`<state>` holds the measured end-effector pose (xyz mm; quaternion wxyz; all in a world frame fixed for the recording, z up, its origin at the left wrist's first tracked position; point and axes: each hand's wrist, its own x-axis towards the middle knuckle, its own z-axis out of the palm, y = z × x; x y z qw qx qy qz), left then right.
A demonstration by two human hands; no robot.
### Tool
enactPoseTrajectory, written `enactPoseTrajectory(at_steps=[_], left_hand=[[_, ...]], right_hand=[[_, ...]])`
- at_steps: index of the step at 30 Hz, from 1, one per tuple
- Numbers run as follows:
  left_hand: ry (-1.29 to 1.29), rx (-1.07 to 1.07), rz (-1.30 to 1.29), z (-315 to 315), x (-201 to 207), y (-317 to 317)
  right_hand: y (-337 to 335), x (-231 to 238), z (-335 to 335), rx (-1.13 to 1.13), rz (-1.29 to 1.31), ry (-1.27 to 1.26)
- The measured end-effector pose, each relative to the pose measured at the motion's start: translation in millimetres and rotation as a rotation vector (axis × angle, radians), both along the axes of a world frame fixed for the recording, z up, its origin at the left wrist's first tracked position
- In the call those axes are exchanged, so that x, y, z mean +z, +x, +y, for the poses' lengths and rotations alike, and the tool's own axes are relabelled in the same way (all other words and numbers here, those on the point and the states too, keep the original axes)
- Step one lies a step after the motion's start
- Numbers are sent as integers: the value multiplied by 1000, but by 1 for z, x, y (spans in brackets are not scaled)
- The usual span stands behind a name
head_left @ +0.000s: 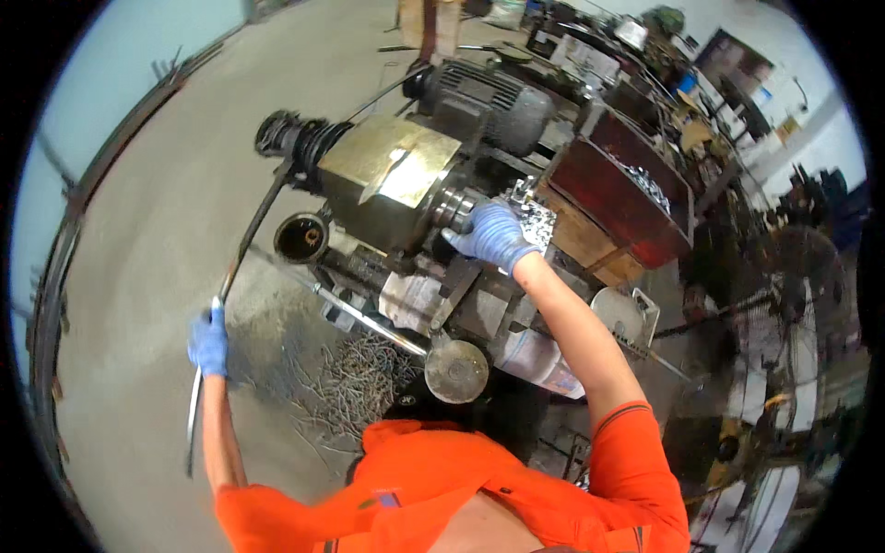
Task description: The person operates a lathe to process small metal components. They use a lever to control the machine's movement, pick up metal parts from a tray, place them into the lathe's chuck for processing, and luego return processed parts to a different container.
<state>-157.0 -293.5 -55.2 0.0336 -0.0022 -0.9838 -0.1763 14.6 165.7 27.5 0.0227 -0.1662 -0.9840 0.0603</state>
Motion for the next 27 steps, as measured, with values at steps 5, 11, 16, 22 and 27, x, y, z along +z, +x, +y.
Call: enactPoseTrajectory(at_steps=[5,11,16,22,27], left_hand=[[35,58,-12,26,-2,44],[-62,55,107,35,0,53],[-32,62,1,48,17,72],[-63,57,-8,47,18,77],[39,-156,108,43,19,66]], right_hand=[[0,13,-6,51,-70,22],[6,6,-3,11,-75,21],[8,-3,2,22,-42,-26],[4,0,-4,3,-4,63],[10,21,-14,-24,-152,99]])
